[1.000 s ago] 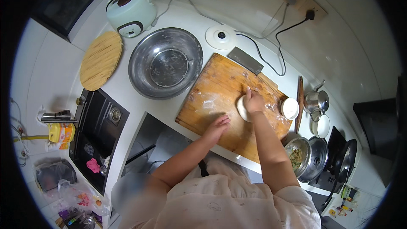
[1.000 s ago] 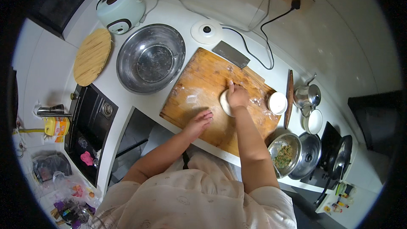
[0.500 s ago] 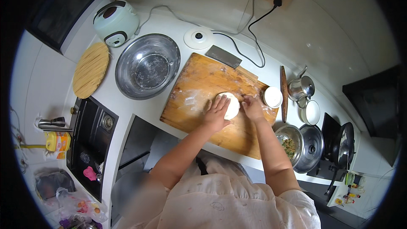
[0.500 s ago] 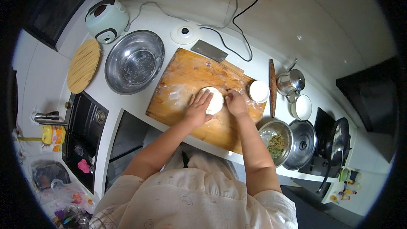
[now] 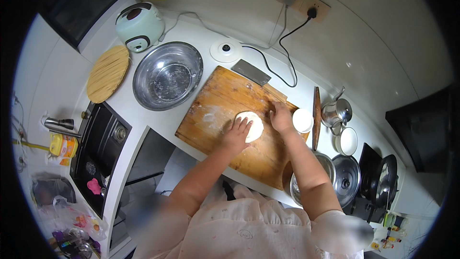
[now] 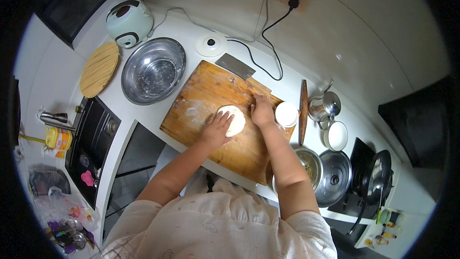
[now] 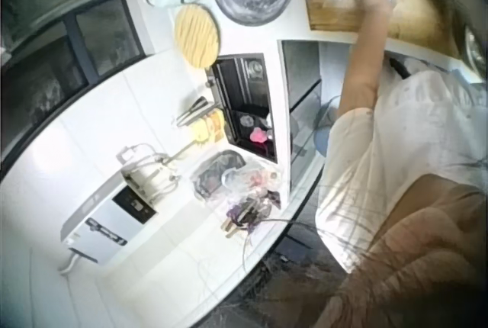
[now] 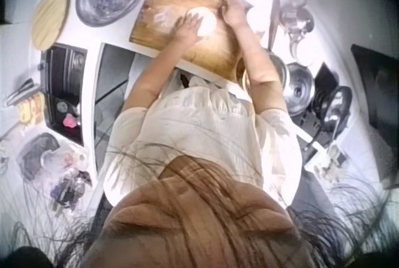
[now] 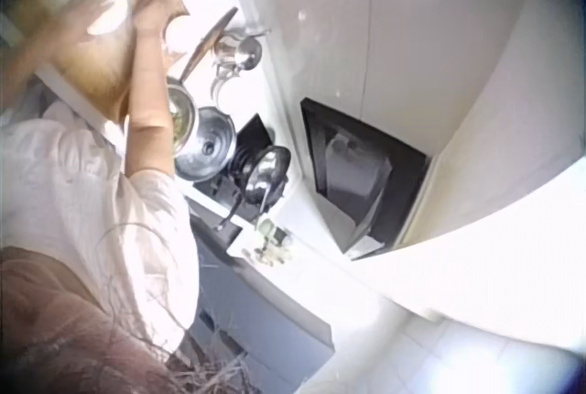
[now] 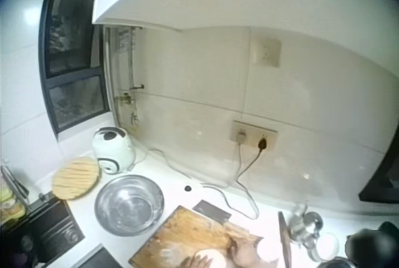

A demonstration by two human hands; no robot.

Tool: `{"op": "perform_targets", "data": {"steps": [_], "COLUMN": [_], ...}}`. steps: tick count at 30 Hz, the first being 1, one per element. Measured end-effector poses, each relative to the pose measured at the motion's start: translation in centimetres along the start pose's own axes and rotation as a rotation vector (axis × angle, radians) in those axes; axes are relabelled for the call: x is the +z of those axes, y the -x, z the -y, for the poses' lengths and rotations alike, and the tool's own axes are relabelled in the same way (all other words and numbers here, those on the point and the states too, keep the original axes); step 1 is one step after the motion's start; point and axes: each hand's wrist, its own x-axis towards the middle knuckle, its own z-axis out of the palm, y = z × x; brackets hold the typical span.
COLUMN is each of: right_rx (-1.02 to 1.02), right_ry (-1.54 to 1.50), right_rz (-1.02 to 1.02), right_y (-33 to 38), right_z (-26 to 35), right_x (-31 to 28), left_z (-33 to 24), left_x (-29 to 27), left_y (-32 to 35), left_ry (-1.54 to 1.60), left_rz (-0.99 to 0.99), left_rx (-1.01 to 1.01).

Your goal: The person kneads a ball of dough on a wooden cutting board, then uses a cleaver to cut it into smaller pieces. They roll the pieces into small balls and flatten them into discs using a rolling pin.

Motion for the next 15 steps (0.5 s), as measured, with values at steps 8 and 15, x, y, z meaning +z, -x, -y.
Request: {"op": "perform_targets", "data": {"steps": [8,15], "right_rx": [0.080,0.256], "right_ry": [0.241,0.333], "right_rz": [0.132,0.235], "right_y": [-7.4,-10.6], "right_z": [-0.9,1.0], "right_x": [1.7,2.5], "left_z": [2.3,5.9], "left_x": [1.8,2.6], "left_y": [3.3,4.3], "left_ry": [0.111,0.102], "left_rz": [-0.201,-0.229], "left_rx": [0.049,0.252]}}
